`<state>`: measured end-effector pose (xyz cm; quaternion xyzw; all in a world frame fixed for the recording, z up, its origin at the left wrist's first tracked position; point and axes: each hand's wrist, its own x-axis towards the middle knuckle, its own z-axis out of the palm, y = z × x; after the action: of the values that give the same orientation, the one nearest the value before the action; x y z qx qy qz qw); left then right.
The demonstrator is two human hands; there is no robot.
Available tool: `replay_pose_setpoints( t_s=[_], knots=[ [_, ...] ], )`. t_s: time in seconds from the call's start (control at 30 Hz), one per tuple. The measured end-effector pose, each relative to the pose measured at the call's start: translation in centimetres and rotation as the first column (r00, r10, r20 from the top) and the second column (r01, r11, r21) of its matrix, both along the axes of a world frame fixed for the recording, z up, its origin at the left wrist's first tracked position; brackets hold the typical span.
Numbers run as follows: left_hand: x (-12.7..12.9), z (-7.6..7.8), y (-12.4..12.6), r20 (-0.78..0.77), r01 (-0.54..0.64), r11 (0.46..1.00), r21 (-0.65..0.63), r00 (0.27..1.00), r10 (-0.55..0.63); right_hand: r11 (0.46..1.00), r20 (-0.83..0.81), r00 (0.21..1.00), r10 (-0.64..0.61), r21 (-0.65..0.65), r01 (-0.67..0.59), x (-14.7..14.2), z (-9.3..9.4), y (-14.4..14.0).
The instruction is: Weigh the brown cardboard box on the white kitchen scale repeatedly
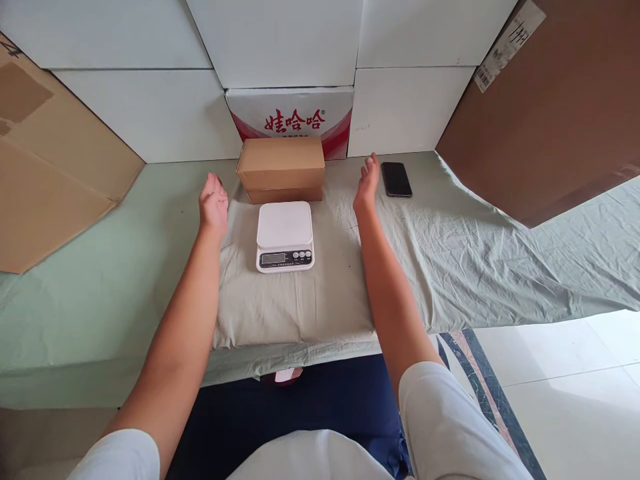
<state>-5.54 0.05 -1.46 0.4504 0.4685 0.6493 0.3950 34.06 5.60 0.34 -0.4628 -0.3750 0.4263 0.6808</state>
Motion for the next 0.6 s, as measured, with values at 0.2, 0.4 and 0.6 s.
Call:
replay_pose_setpoints(
  t_s=[0.2, 0.4, 0.6],
  knots=[
    [0.8, 0.1, 0.0, -0.008, 0.029, 0.999, -0.021, 1.000, -0.029, 1.000, 0.015, 1.000, -0.020, -0.018, 0.020, -0.5, -1.4, 0.2],
    [1.7, 0.2, -0.4, -0.005, 0.080, 0.995, -0.062, 0.997, -0.081, 0.990, 0.084, 0.986, 0.142, -0.040, -0.139, -4.4, -2.1, -0.1],
    [2.4, -0.1, -0.3, -0.001, 0.096, 0.992, -0.086, 0.995, -0.097, 0.981, 0.141, 0.971, 0.195, -0.006, -0.196, -6.2, -2.2, -1.0]
  ],
)
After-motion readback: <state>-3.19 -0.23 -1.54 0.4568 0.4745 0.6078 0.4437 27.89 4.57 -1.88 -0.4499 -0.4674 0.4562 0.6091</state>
